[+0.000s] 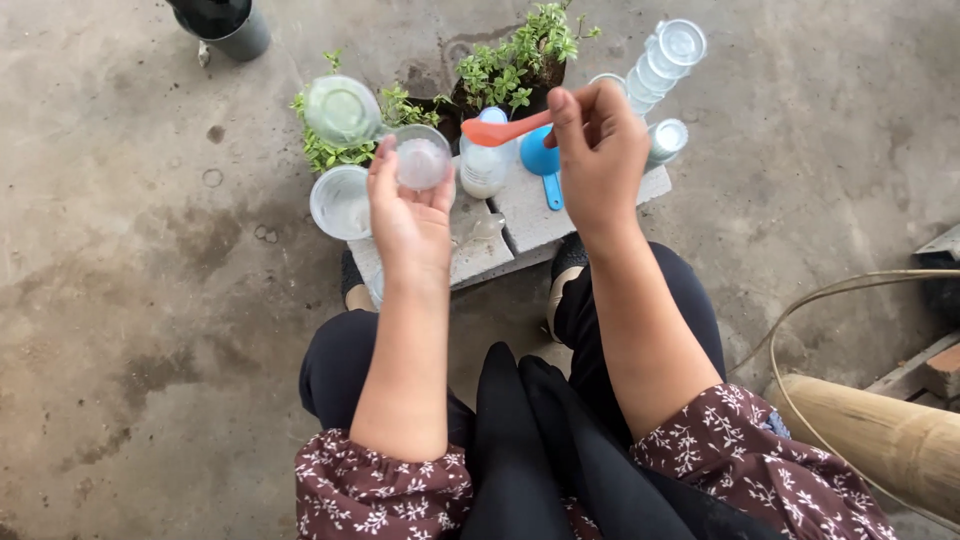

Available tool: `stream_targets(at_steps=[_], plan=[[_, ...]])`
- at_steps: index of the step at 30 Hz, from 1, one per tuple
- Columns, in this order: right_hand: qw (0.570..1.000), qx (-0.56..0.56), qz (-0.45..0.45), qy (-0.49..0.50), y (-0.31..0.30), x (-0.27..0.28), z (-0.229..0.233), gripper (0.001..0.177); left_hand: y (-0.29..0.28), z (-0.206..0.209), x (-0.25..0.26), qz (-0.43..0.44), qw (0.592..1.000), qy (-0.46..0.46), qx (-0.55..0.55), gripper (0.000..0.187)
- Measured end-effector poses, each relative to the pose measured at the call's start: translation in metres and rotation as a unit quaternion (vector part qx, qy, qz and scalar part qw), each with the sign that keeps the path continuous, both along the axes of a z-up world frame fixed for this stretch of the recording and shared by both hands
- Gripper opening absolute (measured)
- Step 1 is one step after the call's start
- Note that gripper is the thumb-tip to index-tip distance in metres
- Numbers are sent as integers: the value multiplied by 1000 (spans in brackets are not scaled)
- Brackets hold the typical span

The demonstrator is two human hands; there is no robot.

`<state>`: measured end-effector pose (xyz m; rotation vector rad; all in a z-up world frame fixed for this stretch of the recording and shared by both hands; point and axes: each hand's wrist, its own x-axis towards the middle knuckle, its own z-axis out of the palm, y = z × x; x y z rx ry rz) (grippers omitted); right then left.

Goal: Spooning a white powdery substance into small plastic cups in a nursery setting.

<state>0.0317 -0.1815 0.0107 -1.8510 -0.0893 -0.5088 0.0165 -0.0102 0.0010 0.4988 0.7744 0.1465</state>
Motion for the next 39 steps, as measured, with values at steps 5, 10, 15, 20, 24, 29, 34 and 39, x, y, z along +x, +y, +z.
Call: stream_targets(at_steps=[5, 10, 15, 20, 24, 29, 34, 39], plan=[[992, -103, -6, 71, 12, -12, -36, 12, 27, -22, 3, -2, 1000, -18, -8, 29], [973, -224, 10, 51, 35, -10, -94, 8, 42, -35, 2, 0, 999, -44, -26, 32], [900, -432, -20, -53, 64, -15, -131, 11, 47, -33, 1, 9, 999, -36, -37, 32], [899, -439, -6, -8, 67, -11, -155, 12, 55, -23, -6, 9, 999, -32, -34, 34], [924, -379, 1, 42, 59, -9, -145, 13, 66, -23, -9, 15, 998, -38, -38, 33], [952, -299, 8, 72, 49, -15, -104, 11, 70, -27, -10, 14, 998, -39, -40, 33], [976, -184, 8, 119, 38, -18, -68, 6, 69, -26, -9, 5, 998, -41, -38, 34], [990, -26, -3, 140, 24, -21, -31, 4, 64, -29, -6, 6, 999, -24, -32, 36]])
